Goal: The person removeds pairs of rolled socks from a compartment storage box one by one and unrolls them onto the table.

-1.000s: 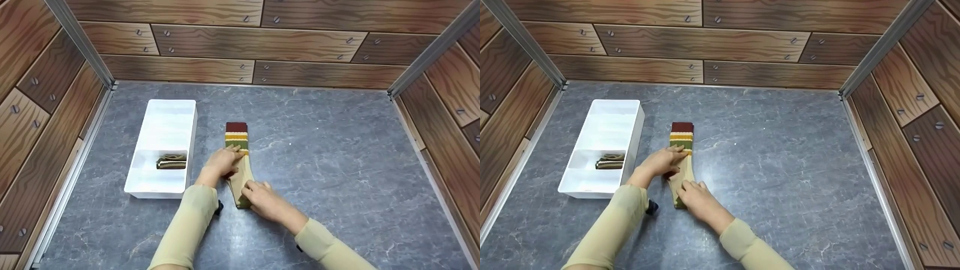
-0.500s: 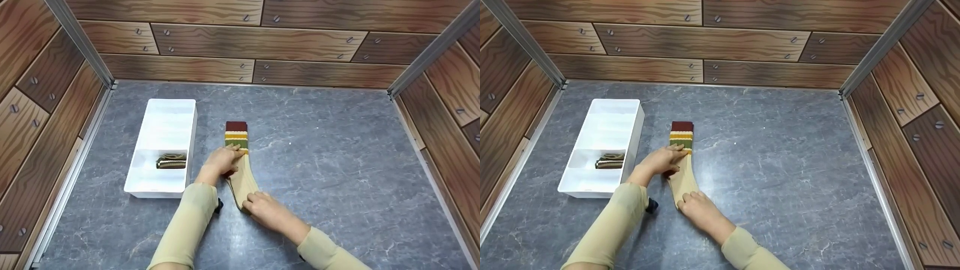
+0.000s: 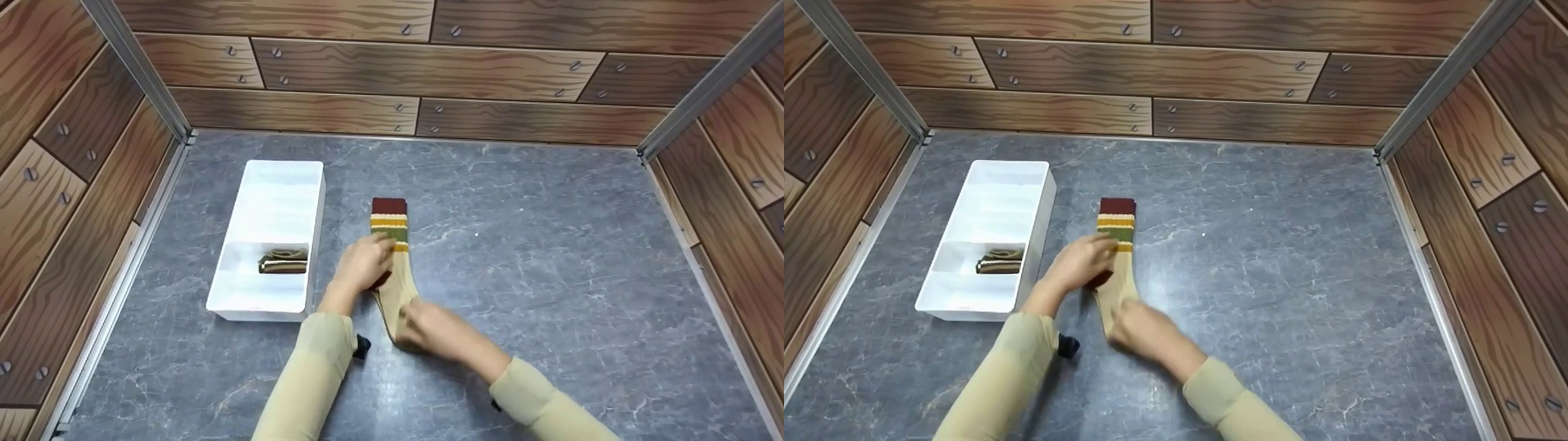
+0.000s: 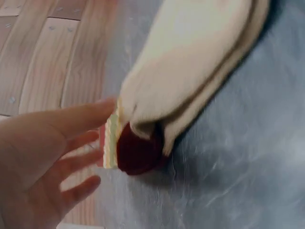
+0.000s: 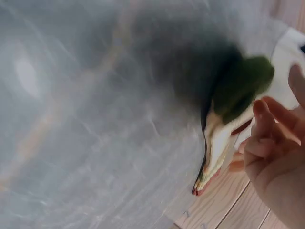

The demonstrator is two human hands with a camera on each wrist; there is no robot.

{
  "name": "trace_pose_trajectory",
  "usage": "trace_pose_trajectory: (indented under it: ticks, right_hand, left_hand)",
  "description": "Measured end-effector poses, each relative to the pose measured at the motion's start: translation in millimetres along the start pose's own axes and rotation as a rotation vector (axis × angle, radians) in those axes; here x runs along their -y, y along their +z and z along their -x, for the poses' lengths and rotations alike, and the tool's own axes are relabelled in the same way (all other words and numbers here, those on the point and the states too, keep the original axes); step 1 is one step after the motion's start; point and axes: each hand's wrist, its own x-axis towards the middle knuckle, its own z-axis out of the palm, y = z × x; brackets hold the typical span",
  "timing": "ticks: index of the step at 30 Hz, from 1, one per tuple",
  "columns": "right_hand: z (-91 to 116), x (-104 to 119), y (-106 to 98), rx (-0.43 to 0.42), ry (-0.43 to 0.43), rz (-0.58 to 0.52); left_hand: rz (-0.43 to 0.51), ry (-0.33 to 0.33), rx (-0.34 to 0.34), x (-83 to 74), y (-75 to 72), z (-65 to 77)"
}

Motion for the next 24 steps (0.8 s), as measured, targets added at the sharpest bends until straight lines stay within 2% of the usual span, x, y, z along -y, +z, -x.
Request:
trace_pose_trajectory:
  ticks: [3, 4, 6, 10, 15, 20, 24]
  right_hand:
    - [-18.2, -11.0, -14.1, -0.097, 0.159, -0.127]
    - [-24.7, -15.6, -17.6, -0.119, 0.209, -0.154]
    - [-37.9, -25.9, -22.0, -0.161, 0.301, -0.206]
    - [-58.8, -44.9, -22.4, -0.171, 0.444, -0.298]
    - [-69.6, -55.6, -14.8, -0.124, 0.556, -0.393]
    - [-73.9, -58.1, -7.0, -0.162, 0.599, -0.455]
    - [-77.9, -57.4, -3.6, -0.206, 0.625, -0.5]
  left_hand:
    - [0.124, -0.186, -0.207, -6.6, 1.7, 6.6]
    - [0.165, -0.252, -0.24, -8.6, 2.7, 8.3]
    - [0.233, -0.362, -0.276, -11.4, 5.5, 10.8]
    - [0.31, -0.503, -0.241, -12.5, 12.6, 14.5]
    - [0.339, -0.552, -0.222, -9.0, 21.4, 17.9]
    - [0.349, -0.563, -0.238, -6.9, 22.2, 17.7]
    - [0.395, -0.585, -0.276, -5.9, 21.8, 16.8]
